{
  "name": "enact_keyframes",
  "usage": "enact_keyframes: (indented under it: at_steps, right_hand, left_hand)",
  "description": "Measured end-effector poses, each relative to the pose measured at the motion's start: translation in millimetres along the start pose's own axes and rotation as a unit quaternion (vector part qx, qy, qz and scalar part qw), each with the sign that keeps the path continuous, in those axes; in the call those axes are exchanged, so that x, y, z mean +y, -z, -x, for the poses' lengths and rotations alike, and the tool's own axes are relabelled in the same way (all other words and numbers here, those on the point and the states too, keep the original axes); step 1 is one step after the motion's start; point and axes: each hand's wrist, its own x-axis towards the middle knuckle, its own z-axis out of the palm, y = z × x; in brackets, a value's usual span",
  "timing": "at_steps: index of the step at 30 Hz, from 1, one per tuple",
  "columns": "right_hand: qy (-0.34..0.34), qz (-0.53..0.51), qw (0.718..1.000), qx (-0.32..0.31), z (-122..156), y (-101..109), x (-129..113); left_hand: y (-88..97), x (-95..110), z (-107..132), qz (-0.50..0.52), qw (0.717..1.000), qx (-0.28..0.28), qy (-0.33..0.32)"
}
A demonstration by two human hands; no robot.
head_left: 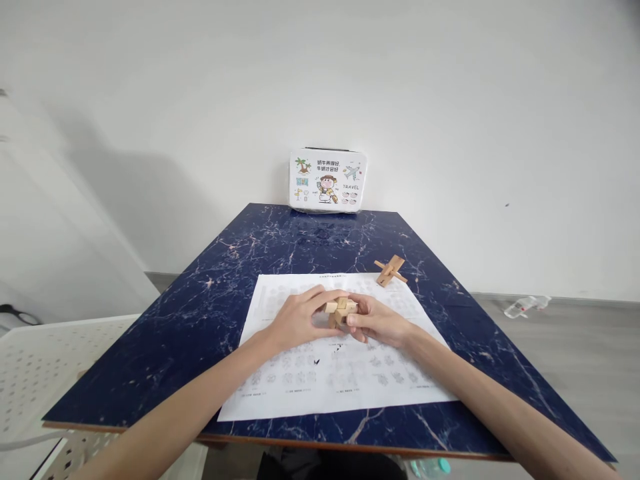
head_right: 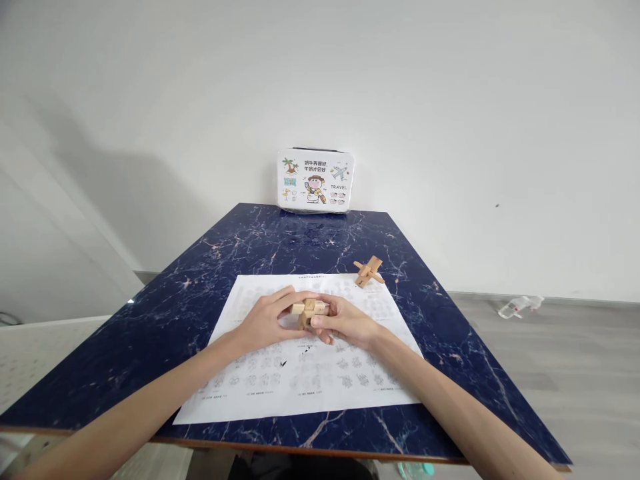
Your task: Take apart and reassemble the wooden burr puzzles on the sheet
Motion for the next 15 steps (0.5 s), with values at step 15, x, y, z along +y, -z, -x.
enact_keyframes:
  at_steps: [15]
  right_hand:
    - [0.139,0.388,0.896,0.164,5.1,-10.1,-8.5]
  left_hand:
    - [-2.7,-2.0,-7.7,0.204,0.976,0.049,0.053]
